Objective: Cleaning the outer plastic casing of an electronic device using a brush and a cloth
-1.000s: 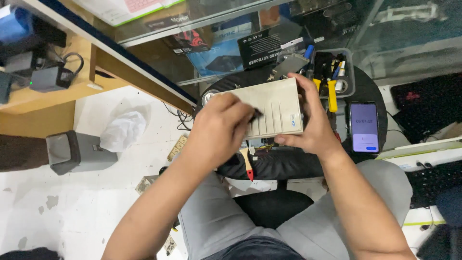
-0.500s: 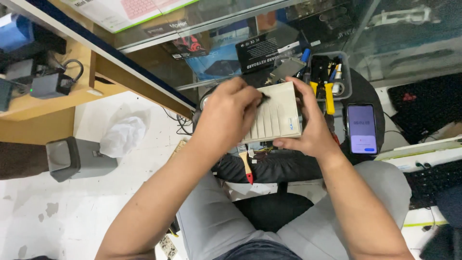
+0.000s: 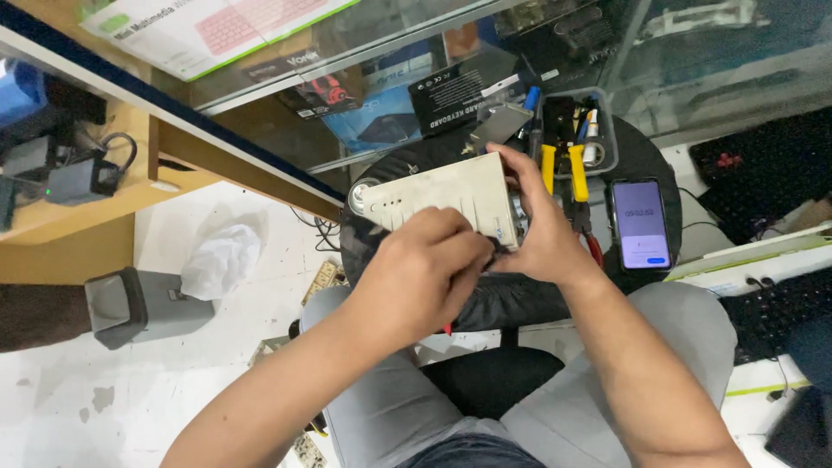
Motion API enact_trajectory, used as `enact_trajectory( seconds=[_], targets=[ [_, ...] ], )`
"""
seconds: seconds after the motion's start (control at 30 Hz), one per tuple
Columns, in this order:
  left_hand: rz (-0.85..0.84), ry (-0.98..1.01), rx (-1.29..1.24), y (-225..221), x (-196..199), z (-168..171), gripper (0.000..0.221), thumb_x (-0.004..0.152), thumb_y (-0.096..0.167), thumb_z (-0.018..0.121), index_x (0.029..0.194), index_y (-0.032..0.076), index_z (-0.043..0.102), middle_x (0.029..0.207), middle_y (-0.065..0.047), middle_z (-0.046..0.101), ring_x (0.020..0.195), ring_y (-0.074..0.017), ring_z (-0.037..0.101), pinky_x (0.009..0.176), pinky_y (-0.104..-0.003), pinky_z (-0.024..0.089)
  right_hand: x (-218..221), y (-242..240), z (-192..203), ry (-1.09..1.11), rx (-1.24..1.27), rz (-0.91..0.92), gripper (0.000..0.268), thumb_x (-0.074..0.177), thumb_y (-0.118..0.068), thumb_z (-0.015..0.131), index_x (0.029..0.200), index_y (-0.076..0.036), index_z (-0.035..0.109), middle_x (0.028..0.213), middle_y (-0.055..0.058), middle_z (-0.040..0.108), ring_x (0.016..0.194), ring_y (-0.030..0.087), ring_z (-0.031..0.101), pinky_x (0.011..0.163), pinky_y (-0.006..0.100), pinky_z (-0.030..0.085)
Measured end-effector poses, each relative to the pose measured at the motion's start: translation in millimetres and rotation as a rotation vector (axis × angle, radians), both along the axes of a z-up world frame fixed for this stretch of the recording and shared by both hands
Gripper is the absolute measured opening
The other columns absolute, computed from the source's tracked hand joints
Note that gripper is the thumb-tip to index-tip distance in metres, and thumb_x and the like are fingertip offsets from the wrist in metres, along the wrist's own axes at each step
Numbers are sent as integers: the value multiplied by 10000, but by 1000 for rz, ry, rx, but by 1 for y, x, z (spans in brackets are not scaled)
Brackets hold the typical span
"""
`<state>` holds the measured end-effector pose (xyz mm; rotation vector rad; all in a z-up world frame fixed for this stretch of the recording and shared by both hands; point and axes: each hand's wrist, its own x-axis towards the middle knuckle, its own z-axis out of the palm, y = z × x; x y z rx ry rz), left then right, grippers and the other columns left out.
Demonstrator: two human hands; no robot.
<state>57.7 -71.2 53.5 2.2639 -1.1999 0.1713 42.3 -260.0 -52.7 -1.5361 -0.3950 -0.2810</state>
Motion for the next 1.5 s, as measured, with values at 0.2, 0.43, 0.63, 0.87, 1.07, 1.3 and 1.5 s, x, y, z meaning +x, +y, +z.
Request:
enact_trajectory(
  seconds=[0.2, 0.43, 0.63, 0.87, 1.07, 1.3, 1.5],
  targets=[
    [19, -231, -1, -12, 60, -27, 19, 882, 156, 679, 886, 143, 665, 893, -61, 609, 843, -297, 662, 700, -412, 565, 0, 1, -3, 9, -6, 4, 1293, 562, -343, 1018, 1594, -84, 283, 1476, 159, 456, 1389, 289, 432, 1172, 486, 309],
    [-203, -360, 89, -18, 24, -16, 67, 935, 72, 622, 957, 82, 684, 964, -120, 625, 898, -306, 657, 728, -364, 564, -1, -6, -1, 34, 24, -8, 1284, 566, -329, 1018, 1592, -84, 286, 1482, 158, 450, 1377, 300, 437, 1193, 483, 300],
    [-210, -368, 19, -17, 39, -19, 76, 901, 103, 635, 946, 78, 691, 930, -102, 608, 824, -301, 649, 688, -374, 559, 1, -5, -1, 50, 4, 1, 1317, 526, -311, 1041, 1586, -86, 293, 1485, 146, 456, 1383, 288, 437, 1201, 481, 294],
    [-323, -474, -75, -23, 0, -11, 138, 1015, 57, 595, 951, 24, 713, 866, -105, 577, 741, -248, 593, 684, -335, 549, 8, -10, -15, 25, 36, 5, 1248, 633, -308, 998, 1601, -54, 253, 1440, 177, 450, 1346, 305, 414, 1205, 486, 268],
    [-225, -710, -35, -17, -10, -20, 88, 1026, 72, 602, 1027, 58, 689, 925, -127, 593, 730, -233, 589, 696, -328, 564, 0, -11, -1, 28, -5, 38, 1202, 693, -237, 963, 1609, -50, 208, 1460, 190, 417, 1374, 304, 384, 1214, 475, 247],
    [-150, -722, 138, 42, -12, -23, 131, 1033, 109, 587, 1078, 57, 698, 979, -163, 615, 756, -273, 643, 713, -346, 567, -2, -9, 15, 64, -91, -20, 1257, 579, -165, 1009, 1587, -41, 267, 1514, 253, 433, 1446, 421, 382, 1206, 542, 275],
    [-116, -808, 57, 27, -18, -19, 96, 1016, 71, 624, 991, 30, 707, 908, -160, 596, 691, -260, 586, 654, -328, 548, -5, -8, 16, 55, -124, -12, 1306, 520, -182, 1024, 1570, -21, 265, 1499, 308, 450, 1424, 499, 380, 1186, 636, 285]
  ],
)
